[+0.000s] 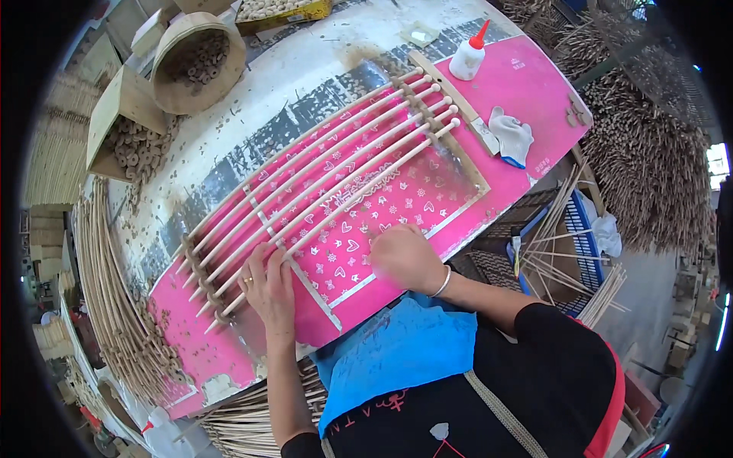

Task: Glue and assemble wooden rings onto wooden rods to create a lattice structure.

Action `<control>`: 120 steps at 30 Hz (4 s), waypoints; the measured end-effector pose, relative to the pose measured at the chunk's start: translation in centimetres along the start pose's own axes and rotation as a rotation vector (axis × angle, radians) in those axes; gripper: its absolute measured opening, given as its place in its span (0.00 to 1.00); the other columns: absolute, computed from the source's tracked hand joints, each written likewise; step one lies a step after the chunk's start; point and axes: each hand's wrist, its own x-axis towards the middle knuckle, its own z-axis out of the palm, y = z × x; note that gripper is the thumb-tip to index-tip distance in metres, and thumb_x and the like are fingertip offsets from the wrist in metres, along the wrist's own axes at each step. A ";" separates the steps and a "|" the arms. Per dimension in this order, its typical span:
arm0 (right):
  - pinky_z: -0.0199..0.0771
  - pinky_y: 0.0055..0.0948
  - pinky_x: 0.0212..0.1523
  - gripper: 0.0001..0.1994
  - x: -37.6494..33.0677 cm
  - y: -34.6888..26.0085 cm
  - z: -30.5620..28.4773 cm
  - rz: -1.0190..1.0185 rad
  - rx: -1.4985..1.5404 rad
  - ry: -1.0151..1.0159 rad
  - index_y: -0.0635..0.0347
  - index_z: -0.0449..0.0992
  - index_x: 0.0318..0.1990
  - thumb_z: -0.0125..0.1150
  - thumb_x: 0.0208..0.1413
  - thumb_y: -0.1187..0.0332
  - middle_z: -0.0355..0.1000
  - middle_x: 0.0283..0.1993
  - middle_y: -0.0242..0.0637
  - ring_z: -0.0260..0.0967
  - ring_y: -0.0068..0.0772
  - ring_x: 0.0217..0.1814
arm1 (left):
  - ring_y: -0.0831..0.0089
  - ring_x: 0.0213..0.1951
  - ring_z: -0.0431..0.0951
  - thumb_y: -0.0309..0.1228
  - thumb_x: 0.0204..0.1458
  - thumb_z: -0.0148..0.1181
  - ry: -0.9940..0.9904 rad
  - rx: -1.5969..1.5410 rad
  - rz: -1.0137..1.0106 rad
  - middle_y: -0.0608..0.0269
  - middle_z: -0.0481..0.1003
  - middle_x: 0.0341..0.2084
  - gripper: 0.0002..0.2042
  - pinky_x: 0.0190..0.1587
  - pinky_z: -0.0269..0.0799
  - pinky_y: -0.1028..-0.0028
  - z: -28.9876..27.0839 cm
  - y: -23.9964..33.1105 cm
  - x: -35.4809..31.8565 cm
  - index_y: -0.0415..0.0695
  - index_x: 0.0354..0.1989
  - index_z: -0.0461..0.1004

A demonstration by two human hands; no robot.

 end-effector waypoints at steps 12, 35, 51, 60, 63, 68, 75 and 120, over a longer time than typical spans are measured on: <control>0.64 0.40 0.53 0.04 -0.5 0.3 -0.2 0.003 -0.029 -0.002 0.54 0.79 0.38 0.62 0.54 0.71 0.73 0.44 0.31 0.68 0.37 0.50 | 0.56 0.45 0.76 0.23 0.49 0.66 -0.215 -0.241 0.077 0.57 0.74 0.48 0.12 0.50 0.69 0.59 0.2 -1.8 1.3 0.44 0.43 0.78; 0.64 0.43 0.54 0.07 -0.7 0.7 1.0 -0.114 -0.051 -0.070 0.60 0.80 0.43 0.61 0.58 0.75 0.73 0.47 0.42 0.67 0.46 0.53 | 0.69 0.45 0.78 0.21 0.55 0.63 0.659 -0.085 -0.986 0.60 0.77 0.44 0.12 0.45 0.74 0.74 -20.9 0.2 -28.0 0.39 0.48 0.81; 0.65 0.41 0.53 0.07 -0.6 0.6 1.3 -0.149 -0.081 -0.080 0.60 0.80 0.44 0.59 0.59 0.77 0.72 0.46 0.42 0.66 0.44 0.52 | 0.63 0.45 0.82 0.27 0.55 0.64 0.841 0.318 -1.941 0.53 0.82 0.43 0.15 0.50 0.75 0.68 -18.7 -7.9 -59.8 0.34 0.50 0.80; 0.65 0.41 0.53 0.06 -0.5 0.5 1.0 -0.132 -0.134 -0.085 0.61 0.79 0.40 0.60 0.56 0.78 0.73 0.44 0.43 0.68 0.47 0.50 | 0.64 0.34 0.79 0.27 0.53 0.59 0.823 0.327 -1.955 0.52 0.81 0.30 0.10 0.42 0.74 0.65 -15.1 -14.0 -63.0 0.35 0.39 0.81; 0.64 0.41 0.51 0.06 0.7 -1.4 1.7 -0.109 -0.072 -0.096 0.59 0.79 0.38 0.61 0.54 0.78 0.73 0.42 0.42 0.69 0.45 0.48 | 0.74 0.27 0.68 0.21 0.52 0.57 0.910 0.189 -1.789 0.64 0.73 0.21 0.04 0.32 0.67 0.68 -16.1 -12.4 -65.5 0.37 0.26 0.72; 0.61 0.39 0.50 0.06 0.7 -1.6 1.1 -0.048 -0.114 -0.054 0.56 0.80 0.37 0.63 0.51 0.76 0.74 0.41 0.37 0.69 0.41 0.47 | 0.51 0.49 0.80 0.33 0.53 0.63 0.240 0.475 -2.018 0.46 0.81 0.43 0.19 0.54 0.73 0.58 -16.4 -13.0 -59.7 0.39 0.52 0.78; 0.64 0.41 0.48 0.07 0.6 -0.7 0.0 -0.017 -0.132 -0.028 0.54 0.81 0.37 0.64 0.50 0.75 0.75 0.42 0.35 0.69 0.42 0.48 | 0.55 0.55 0.74 0.31 0.63 0.57 0.601 0.580 -1.306 0.51 0.73 0.54 0.16 0.56 0.70 0.61 -15.3 -13.6 -39.5 0.40 0.57 0.73; 0.65 0.38 0.52 0.06 -0.1 0.3 -0.4 0.017 0.010 -0.005 0.55 0.79 0.38 0.62 0.53 0.73 0.73 0.45 0.32 0.68 0.37 0.50 | 0.60 0.42 0.76 0.22 0.50 0.65 -0.039 -0.457 0.024 0.58 0.75 0.41 0.08 0.45 0.68 0.63 1.8 -2.9 6.4 0.41 0.39 0.79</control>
